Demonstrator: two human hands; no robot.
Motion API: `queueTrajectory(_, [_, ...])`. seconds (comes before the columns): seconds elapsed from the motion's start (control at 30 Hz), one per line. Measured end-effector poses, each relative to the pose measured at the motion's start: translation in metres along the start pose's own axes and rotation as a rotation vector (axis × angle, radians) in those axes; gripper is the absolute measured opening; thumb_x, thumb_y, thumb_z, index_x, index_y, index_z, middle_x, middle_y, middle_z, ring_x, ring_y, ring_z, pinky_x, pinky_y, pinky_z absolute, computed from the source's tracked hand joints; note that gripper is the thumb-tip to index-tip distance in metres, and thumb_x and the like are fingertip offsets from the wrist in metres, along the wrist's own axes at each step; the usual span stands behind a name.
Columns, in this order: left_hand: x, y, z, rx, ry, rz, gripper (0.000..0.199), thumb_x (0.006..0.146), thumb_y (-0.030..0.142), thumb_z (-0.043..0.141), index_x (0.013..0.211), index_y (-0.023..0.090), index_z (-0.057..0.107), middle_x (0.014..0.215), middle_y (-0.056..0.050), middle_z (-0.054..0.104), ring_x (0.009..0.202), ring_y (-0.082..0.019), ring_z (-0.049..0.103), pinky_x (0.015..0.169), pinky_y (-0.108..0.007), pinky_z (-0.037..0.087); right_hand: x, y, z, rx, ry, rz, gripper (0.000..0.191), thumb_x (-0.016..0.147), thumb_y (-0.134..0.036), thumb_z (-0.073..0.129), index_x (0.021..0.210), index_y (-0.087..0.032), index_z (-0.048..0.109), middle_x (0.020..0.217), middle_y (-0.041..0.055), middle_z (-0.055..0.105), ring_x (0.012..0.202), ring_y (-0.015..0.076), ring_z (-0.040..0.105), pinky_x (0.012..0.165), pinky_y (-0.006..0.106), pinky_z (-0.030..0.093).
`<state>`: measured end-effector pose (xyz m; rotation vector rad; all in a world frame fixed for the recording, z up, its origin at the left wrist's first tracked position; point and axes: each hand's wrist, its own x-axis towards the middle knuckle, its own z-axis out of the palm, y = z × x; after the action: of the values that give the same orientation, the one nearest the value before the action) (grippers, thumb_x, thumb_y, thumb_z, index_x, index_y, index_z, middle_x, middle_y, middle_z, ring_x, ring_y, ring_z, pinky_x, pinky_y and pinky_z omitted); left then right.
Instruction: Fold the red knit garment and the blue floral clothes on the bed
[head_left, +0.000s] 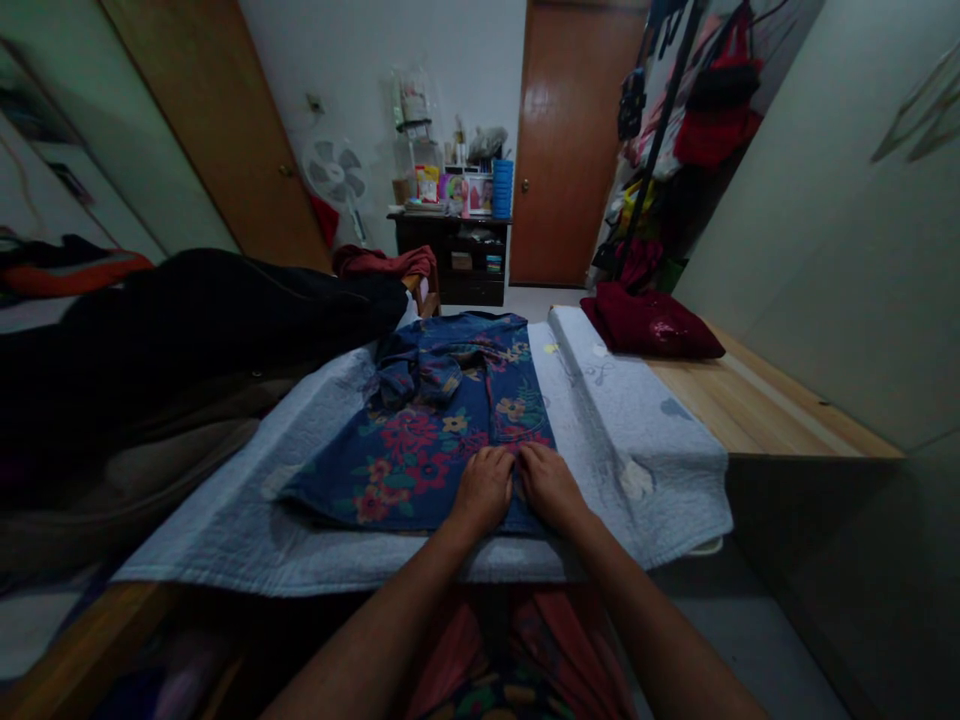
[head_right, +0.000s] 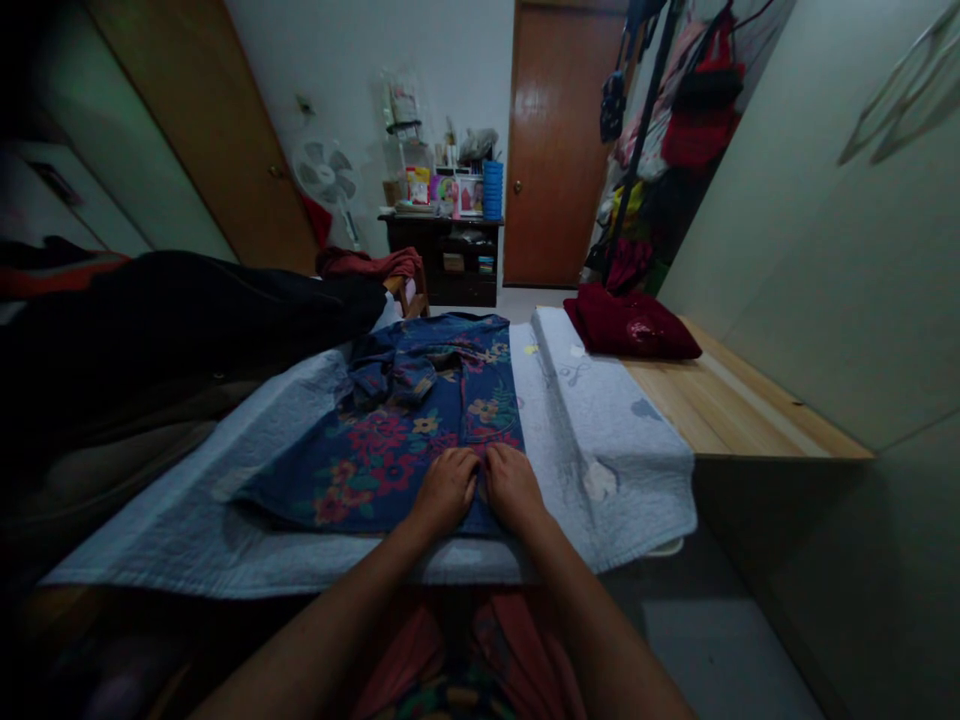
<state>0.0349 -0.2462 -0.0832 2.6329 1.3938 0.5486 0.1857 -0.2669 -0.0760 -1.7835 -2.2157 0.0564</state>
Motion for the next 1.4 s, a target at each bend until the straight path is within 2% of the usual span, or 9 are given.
queueTrajectory(0.1, [-0.001, 0.002, -0.002, 0.040, -0.007, -0.038, 0.017, 0.088, 0.015, 0.050, 0.102, 0.021, 0.057, 0.109, -0.006, 0.061, 0.104, -0.023, 0.051, 0.089, -0.037, 0.042, 0.006, 0.008, 0.016, -0.001, 0.019, -0.028, 0.042, 0.093, -0.021, 0.043, 0.133, -0.011, 0.053, 0.142, 0.0147, 0.050, 0.132, 0.0244, 0.042, 0.109, 0.039, 0.032])
queueTrajectory(0.17, [-0.001, 0.003, -0.003, 0.056, -0.008, -0.048, 0.015, 0.087, 0.016, 0.051, 0.100, 0.021, 0.057, 0.107, -0.006, 0.061, 0.102, -0.023, 0.051, 0.088, -0.038, 0.042, 0.007, 0.013, 0.022, -0.013, 0.005, -0.016, 0.047, 0.094, -0.025, 0.043, 0.138, -0.011, 0.048, 0.148, 0.0149, 0.043, 0.138, 0.0255, 0.036, 0.112, 0.042, 0.030])
queueTrajectory(0.37, [0.000, 0.003, -0.004, 0.071, -0.008, -0.055, 0.015, 0.086, 0.016, 0.052, 0.099, 0.022, 0.056, 0.106, -0.005, 0.060, 0.101, -0.024, 0.050, 0.088, -0.038, 0.041, 0.005, 0.015, 0.022, -0.041, -0.027, 0.028, 0.051, 0.096, -0.032, 0.042, 0.143, -0.011, 0.044, 0.153, 0.0145, 0.035, 0.142, 0.0283, 0.030, 0.113, 0.045, 0.027])
queueTrajectory(0.73, [-0.001, 0.003, -0.006, 0.058, -0.031, -0.047, 0.021, 0.087, 0.016, 0.051, 0.106, 0.023, 0.058, 0.109, -0.006, 0.060, 0.104, -0.024, 0.050, 0.091, -0.039, 0.041, -0.019, 0.013, 0.015, -0.023, -0.052, 0.044, 0.057, 0.093, -0.039, 0.049, 0.144, -0.014, 0.043, 0.155, 0.0149, 0.029, 0.144, 0.0289, 0.024, 0.114, 0.045, 0.026])
queueTrajectory(0.97, [-0.001, -0.002, 0.001, -0.026, 0.005, 0.028, 0.033, 0.088, 0.013, 0.049, 0.118, 0.023, 0.056, 0.127, -0.005, 0.059, 0.121, -0.022, 0.047, 0.106, -0.040, 0.034, -0.036, 0.016, 0.016, -0.025, -0.029, 0.021, 0.056, 0.092, -0.036, 0.051, 0.142, -0.012, 0.046, 0.154, 0.0172, 0.032, 0.143, 0.0300, 0.027, 0.115, 0.044, 0.026])
queueTrajectory(1.1, [-0.002, -0.003, 0.004, -0.029, 0.016, 0.029, 0.035, 0.087, 0.013, 0.050, 0.120, 0.021, 0.056, 0.130, -0.005, 0.059, 0.125, -0.022, 0.045, 0.109, -0.040, 0.032, -0.046, 0.017, 0.017, -0.022, -0.003, 0.002, 0.053, 0.092, -0.033, 0.051, 0.141, -0.013, 0.047, 0.154, 0.0161, 0.031, 0.143, 0.0289, 0.026, 0.114, 0.044, 0.027])
queueTrajectory(1.23, [-0.002, -0.003, 0.005, -0.003, 0.023, 0.012, 0.036, 0.086, 0.015, 0.051, 0.120, 0.021, 0.057, 0.132, -0.006, 0.058, 0.127, -0.025, 0.043, 0.109, -0.042, 0.032, -0.047, 0.016, 0.008, -0.015, -0.001, 0.004, 0.051, 0.091, -0.031, 0.051, 0.139, -0.014, 0.050, 0.151, 0.0144, 0.039, 0.139, 0.0277, 0.034, 0.112, 0.042, 0.030])
queueTrajectory(1.3, [-0.003, -0.002, 0.006, 0.004, 0.027, 0.006, 0.036, 0.085, 0.014, 0.051, 0.121, 0.021, 0.058, 0.132, -0.006, 0.058, 0.127, -0.025, 0.043, 0.109, -0.043, 0.033, -0.040, 0.016, -0.003, -0.013, -0.031, 0.010, 0.044, 0.089, -0.030, 0.053, 0.130, -0.015, 0.057, 0.142, 0.0135, 0.050, 0.130, 0.0266, 0.045, 0.108, 0.038, 0.034])
queueTrajectory(1.4, [-0.002, -0.002, 0.006, 0.012, 0.026, 0.006, 0.038, 0.085, 0.014, 0.052, 0.121, 0.021, 0.058, 0.131, -0.005, 0.059, 0.126, -0.026, 0.043, 0.108, -0.042, 0.034, -0.019, 0.016, -0.018, -0.032, -0.086, 0.040, 0.025, 0.089, -0.025, 0.051, 0.106, -0.018, 0.067, 0.117, 0.0109, 0.065, 0.108, 0.0230, 0.058, 0.098, 0.034, 0.041])
